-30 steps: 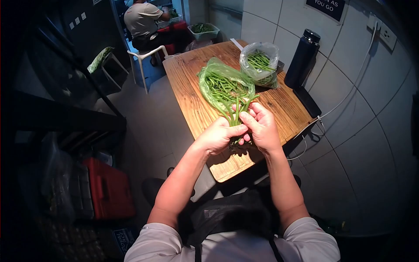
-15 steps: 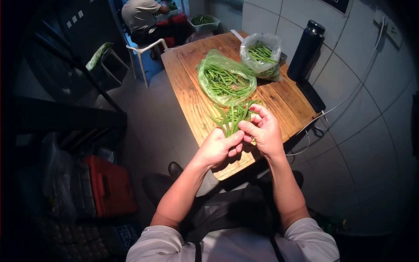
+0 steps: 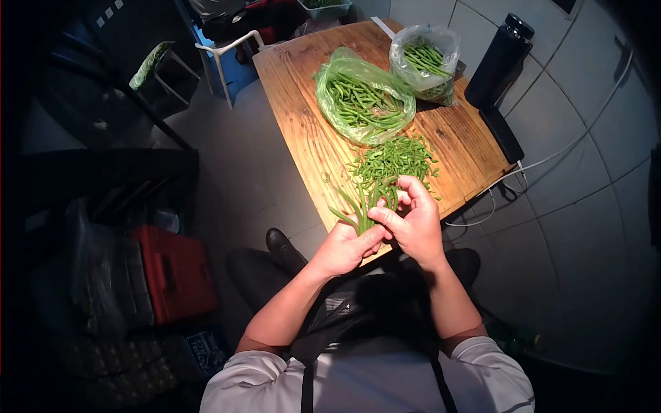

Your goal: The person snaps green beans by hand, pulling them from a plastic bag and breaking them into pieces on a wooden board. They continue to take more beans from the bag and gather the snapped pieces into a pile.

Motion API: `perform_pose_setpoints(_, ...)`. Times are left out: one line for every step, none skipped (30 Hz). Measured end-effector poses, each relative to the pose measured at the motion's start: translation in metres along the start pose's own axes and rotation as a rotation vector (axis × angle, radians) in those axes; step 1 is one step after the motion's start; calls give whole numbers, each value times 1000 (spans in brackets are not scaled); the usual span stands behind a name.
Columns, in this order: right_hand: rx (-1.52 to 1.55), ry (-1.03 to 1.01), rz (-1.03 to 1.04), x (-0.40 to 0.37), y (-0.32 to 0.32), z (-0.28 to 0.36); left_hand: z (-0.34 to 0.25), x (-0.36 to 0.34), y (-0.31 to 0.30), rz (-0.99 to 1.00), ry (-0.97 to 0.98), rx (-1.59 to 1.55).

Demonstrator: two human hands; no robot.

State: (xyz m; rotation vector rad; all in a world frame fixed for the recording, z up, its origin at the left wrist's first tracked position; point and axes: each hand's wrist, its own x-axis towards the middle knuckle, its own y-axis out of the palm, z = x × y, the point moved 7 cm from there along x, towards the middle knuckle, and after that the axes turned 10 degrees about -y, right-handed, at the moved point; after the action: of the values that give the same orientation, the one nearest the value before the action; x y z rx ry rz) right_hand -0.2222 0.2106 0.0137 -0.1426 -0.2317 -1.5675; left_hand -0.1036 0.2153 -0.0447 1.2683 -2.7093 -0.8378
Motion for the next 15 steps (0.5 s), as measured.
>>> perform_pose_setpoints(24, 10, 5, 1, 1, -1, 1, 1, 1, 12, -10, 36)
perform_pose_setpoints(47, 20, 12, 3, 1, -2, 0, 1, 2, 23, -18, 72)
perform_pose_setpoints(61, 18, 26, 5, 1, -3, -2, 3, 1, 14, -24, 2)
perform_pose_setpoints(76, 17, 41, 6, -1, -5, -4, 4, 1, 4, -30, -68)
perform_pose_setpoints(92, 17, 55, 7, -1, -7, -7, 5, 0, -6, -37, -137)
perform_pose_setpoints(141, 4, 56, 8, 0, -7, -10, 3, 0, 7, -39, -160)
perform_pose_setpoints(117, -21, 45, 8, 0, -7, -11, 3, -1, 5, -29, -161)
perform_pose_setpoints(92, -45, 33, 7, 2, -8, -10, 4, -1, 5, -21, -163)
perform_pose_setpoints(67, -69, 21, 7, 1, -9, -9, 5, -2, 4, -12, -166)
perform_pose_setpoints(44, -58, 33, 6, 1, -11, -11, 3, 0, 2, 7, -171)
perform_pose_setpoints(55, -58, 37, 6, 0, -11, -10, 3, 0, 4, -2, -160)
perform_pose_setpoints(69, -56, 40, 7, -2, -12, -10, 3, 0, 4, -13, -149)
perform_pose_setpoints(82, -56, 44, 7, -4, -12, -10, 3, 1, 4, -24, -137)
perform_pose_setpoints(68, -22, 60, 8, -6, -12, -11, 2, 1, -33, -41, -116)
perform_pose_setpoints(86, 1, 51, 7, -7, -14, -13, 2, 4, -29, -48, -81)
